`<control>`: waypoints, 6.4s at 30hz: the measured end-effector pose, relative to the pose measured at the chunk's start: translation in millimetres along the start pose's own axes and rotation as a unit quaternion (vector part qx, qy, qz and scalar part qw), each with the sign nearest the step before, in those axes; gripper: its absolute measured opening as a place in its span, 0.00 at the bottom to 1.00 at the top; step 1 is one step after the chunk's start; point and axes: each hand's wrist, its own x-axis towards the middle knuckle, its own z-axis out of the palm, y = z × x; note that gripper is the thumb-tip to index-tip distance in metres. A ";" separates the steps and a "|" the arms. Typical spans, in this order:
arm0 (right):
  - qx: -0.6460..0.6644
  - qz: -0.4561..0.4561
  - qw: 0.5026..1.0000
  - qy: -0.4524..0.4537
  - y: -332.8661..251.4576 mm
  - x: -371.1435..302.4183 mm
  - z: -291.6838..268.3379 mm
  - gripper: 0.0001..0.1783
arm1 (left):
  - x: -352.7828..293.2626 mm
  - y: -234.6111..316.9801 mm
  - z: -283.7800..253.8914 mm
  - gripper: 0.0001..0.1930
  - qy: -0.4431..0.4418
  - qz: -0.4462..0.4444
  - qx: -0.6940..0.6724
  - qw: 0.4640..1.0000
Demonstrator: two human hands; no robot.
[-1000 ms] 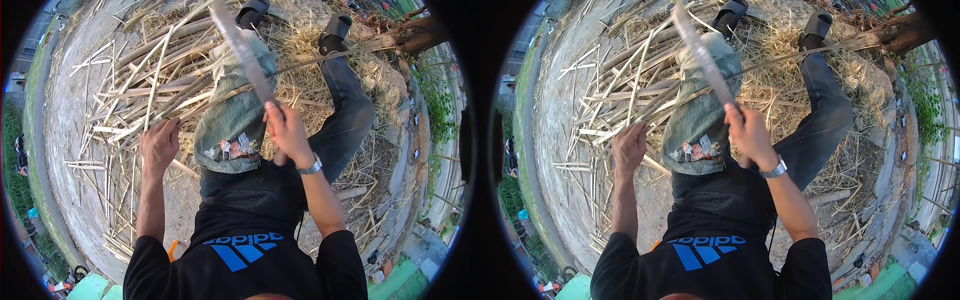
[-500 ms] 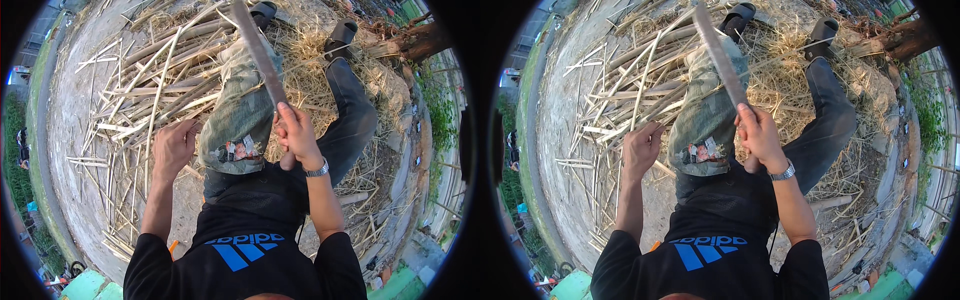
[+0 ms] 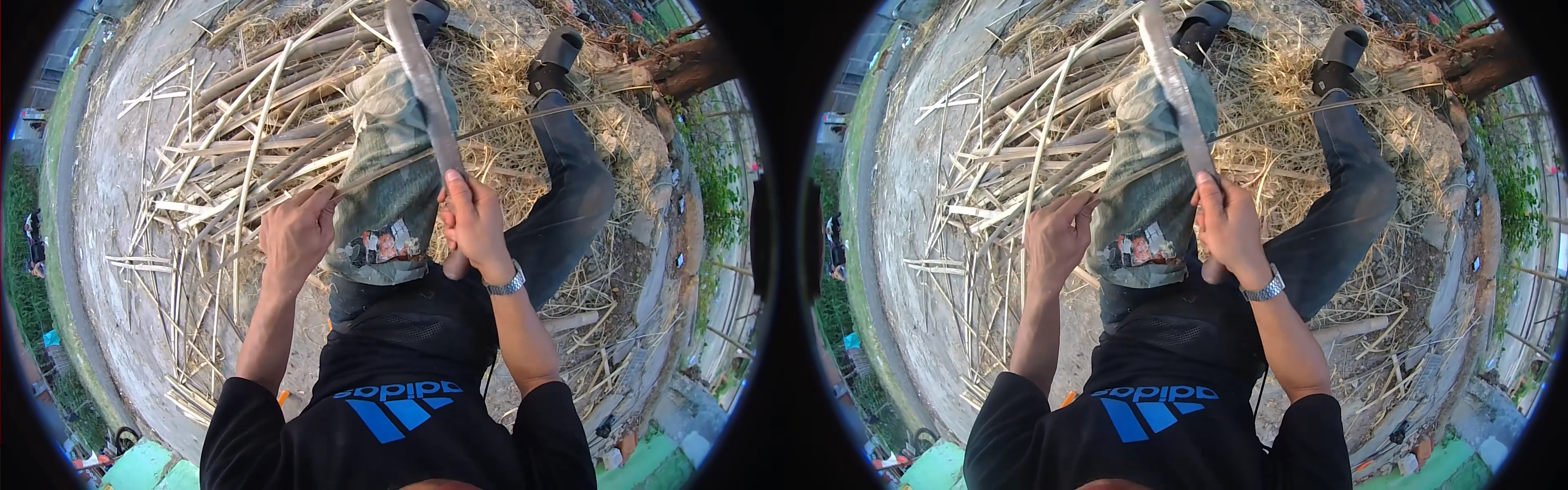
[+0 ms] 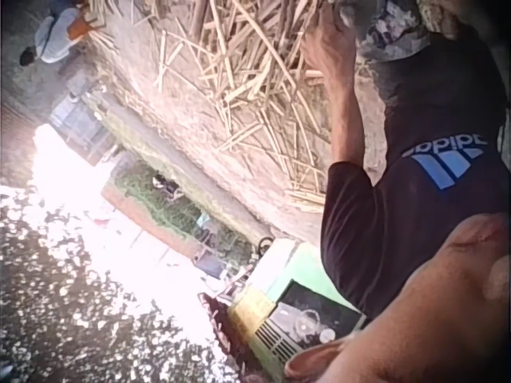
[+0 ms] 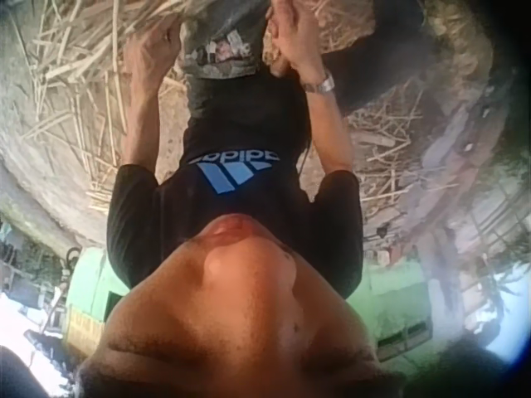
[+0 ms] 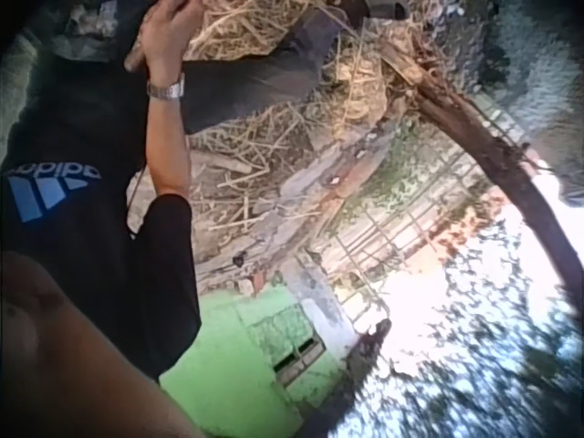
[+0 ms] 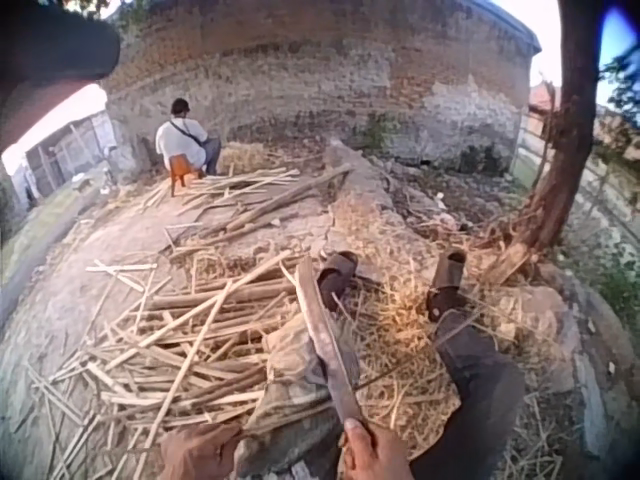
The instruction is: The person uses a large blade to shave and smooth a length of bamboo, resting the piece against their leg and repeatedly scraping the surface.
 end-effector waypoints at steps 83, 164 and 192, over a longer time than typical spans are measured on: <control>0.041 -0.173 0.922 0.345 -126.3 76.7 -216.6 0.31 | -162.7 -205.9 -20.2 0.19 0.048 -0.141 -0.137 0.979; -0.240 -0.368 0.880 0.178 -75.6 -40.9 -6.4 0.25 | -40.0 28.1 -46.9 0.16 0.061 -0.137 -0.567 0.810; -0.020 -0.299 0.883 0.360 -55.8 11.2 -87.8 0.22 | -15.8 61.1 33.5 0.14 -0.162 -0.037 -0.402 0.900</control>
